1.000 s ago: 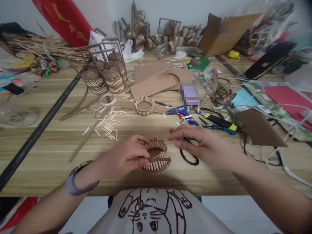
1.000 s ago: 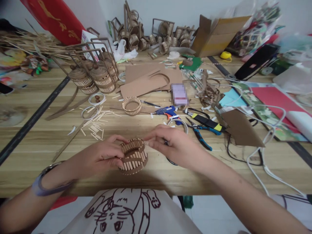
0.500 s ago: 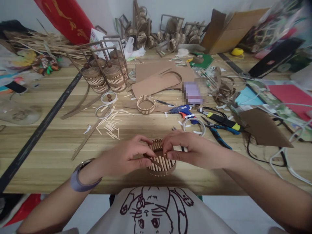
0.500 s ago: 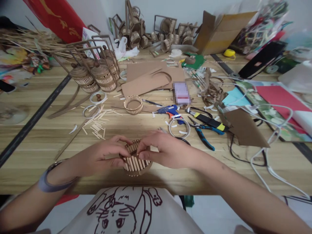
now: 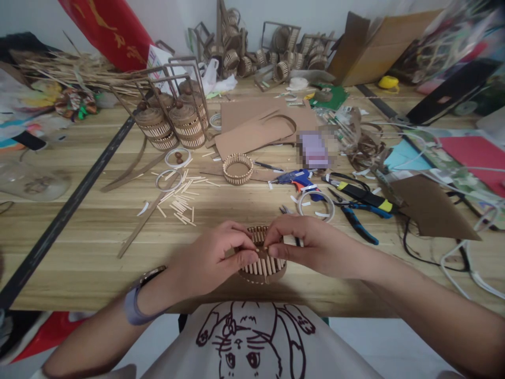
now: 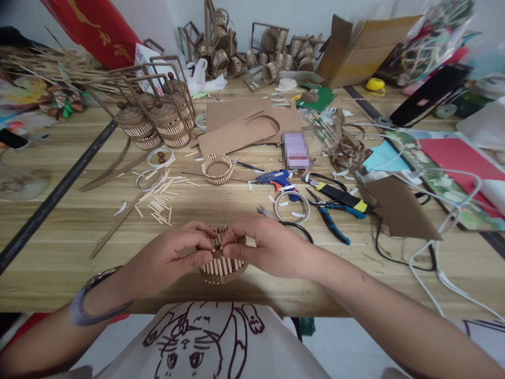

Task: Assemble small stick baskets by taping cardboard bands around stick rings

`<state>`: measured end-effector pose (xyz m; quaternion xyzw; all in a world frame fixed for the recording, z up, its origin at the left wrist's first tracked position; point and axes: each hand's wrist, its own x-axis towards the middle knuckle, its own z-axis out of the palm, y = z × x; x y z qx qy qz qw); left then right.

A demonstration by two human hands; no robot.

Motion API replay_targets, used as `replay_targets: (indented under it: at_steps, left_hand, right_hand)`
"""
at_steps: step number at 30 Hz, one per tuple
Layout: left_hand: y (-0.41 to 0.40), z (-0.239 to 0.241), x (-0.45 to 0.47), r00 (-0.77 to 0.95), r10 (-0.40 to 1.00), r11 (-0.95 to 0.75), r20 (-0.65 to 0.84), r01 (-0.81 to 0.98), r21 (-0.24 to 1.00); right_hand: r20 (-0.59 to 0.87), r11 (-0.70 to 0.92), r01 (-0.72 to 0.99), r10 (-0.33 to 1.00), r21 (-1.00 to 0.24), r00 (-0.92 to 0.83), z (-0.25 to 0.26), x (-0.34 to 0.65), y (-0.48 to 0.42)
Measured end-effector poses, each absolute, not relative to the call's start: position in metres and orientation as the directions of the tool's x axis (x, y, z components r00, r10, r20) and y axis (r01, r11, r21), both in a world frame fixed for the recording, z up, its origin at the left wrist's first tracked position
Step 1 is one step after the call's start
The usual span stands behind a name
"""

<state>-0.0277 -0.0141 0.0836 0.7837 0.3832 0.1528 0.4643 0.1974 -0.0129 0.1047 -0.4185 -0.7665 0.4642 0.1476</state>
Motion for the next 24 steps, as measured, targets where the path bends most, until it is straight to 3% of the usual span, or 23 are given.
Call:
replay_targets:
  at_steps: [10,24]
  left_hand:
    - [-0.024,0.083,-0.022,0.584,0.803,-0.24,-0.115,0.494,0.836]
    - [-0.028,0.084,-0.019,0.533,0.837,-0.165,-0.122,0.46,0.873]
  right_hand:
    - [-0.206,0.121,0.489,0.801,-0.864,-0.562,0.104,0.196,-0.015]
    - [-0.127,0.18,0.499,0.844,-0.848,-0.521,0.106,0.194,-0.022]
